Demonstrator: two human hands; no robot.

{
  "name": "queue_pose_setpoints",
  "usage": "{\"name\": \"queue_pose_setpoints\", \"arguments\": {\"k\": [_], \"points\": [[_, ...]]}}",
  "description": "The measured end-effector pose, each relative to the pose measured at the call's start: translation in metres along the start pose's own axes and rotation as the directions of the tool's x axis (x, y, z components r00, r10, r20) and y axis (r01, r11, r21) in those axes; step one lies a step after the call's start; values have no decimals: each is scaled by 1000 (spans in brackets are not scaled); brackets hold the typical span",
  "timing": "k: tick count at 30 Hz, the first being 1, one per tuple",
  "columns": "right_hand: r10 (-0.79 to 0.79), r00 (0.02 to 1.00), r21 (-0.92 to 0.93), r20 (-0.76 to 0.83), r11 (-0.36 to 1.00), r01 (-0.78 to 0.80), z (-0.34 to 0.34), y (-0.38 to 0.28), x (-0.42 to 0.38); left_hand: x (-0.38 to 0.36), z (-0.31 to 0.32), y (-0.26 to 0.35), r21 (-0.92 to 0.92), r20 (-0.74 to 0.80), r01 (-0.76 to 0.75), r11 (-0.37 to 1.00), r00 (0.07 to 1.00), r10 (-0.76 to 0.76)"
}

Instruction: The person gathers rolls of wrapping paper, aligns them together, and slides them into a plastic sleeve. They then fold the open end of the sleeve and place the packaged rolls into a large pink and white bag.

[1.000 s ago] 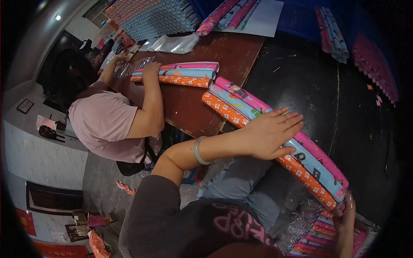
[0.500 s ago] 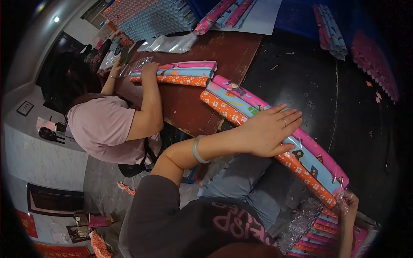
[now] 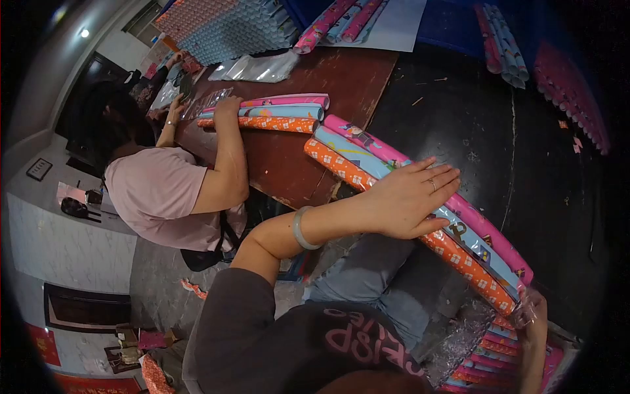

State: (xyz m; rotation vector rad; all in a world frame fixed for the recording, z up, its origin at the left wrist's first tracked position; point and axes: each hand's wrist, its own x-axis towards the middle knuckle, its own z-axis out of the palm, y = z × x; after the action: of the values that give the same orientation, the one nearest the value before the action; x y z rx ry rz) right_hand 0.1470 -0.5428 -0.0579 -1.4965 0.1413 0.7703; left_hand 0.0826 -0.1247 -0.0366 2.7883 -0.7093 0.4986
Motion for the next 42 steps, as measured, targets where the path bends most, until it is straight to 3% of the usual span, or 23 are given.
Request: {"name": "queue_pose_setpoints", "arguments": {"k": [2, 3, 5, 8, 11, 15, 16, 18, 19, 22, 23, 25, 26, 30, 34, 36, 38, 40, 42], "points": [[-19, 994, -190, -103, 982, -1, -1, -4, -4, 0, 0, 0, -9, -2, 3, 1000, 1000, -3], [-15, 995, -193, -102, 981, -5, 0, -2, -5, 0, 0, 0, -12, -2, 7, 1000, 1000, -7], [-226, 958, -380, -179, 914, 145, 4, 6, -9, 0, 2, -1, 1, -13, -3, 1000, 1000, 3], [-148, 978, -247, -150, 963, 108, -19, 19, 0, 0, 0, 0, -3, -17, -2, 1000, 1000, 2], [-217, 974, -257, -72, 947, 192, -16, 16, -1, 2, -3, 0, -20, 11, 9, 1000, 1000, -9], [6, 1000, -261, 6, 965, -4, 22, -28, -15, 4, -7, 2, -7, 47, 20, 1000, 999, -20], [-9, 1000, -245, 14, 970, 12, 23, -25, -14, 4, -8, 2, -4, 57, 24, 1000, 998, -24], [-63, 998, -393, 16, 917, 64, 19, -20, -11, 6, -9, 3, 7, 45, 10, 1000, 999, -10], [-167, 986, -448, -3, 882, 149, 28, -18, -13, 6, -10, 4, 9, 53, 13, 1000, 999, -13], [-61, 995, -206, -73, 977, 45, 38, -16, -15, 6, -12, 5, 15, 55, -2, 1000, 998, 1], [-62, 994, -210, -86, 977, 43, 35, -18, -15, 6, -12, 4, 27, 61, 3, 1000, 998, -4], [29, 998, 7, 52, 1000, -30, 30, -22, -14, 7, -12, 4, 20, 55, -4, 1000, 998, 3], [29, 999, 3, 38, 1000, -29, 30, -26, -14, 7, -13, 5, 23, 59, -1, 1000, 998, -1], [-20, 996, -401, 84, 915, 52, 23, -32, -16, 8, -13, 5, 22, 76, 1, 1000, 997, -3], [-2, 1000, -278, -23, 961, -4, 31, -27, -16, 9, -14, 6, 22, 83, 13, 1000, 996, -14], [78, 995, -12, 65, 997, -77, 31, -27, -14, 9, -15, 7, 12, 88, 3, 1000, 996, -4], [65, 996, 39, 63, 997, -67, 34, -27, -15, 9, -15, 6, 27, 97, 18, 999, 995, -20], [11, 1000, -241, 14, 971, -8, 41, -38, -20, 9, -16, 6, 29, 101, 16, 999, 995, -19], [-39, 999, -304, 3, 952, 38, 39, -33, -20, 10, -15, 7, 32, 103, 20, 999, 994, -24]]}}
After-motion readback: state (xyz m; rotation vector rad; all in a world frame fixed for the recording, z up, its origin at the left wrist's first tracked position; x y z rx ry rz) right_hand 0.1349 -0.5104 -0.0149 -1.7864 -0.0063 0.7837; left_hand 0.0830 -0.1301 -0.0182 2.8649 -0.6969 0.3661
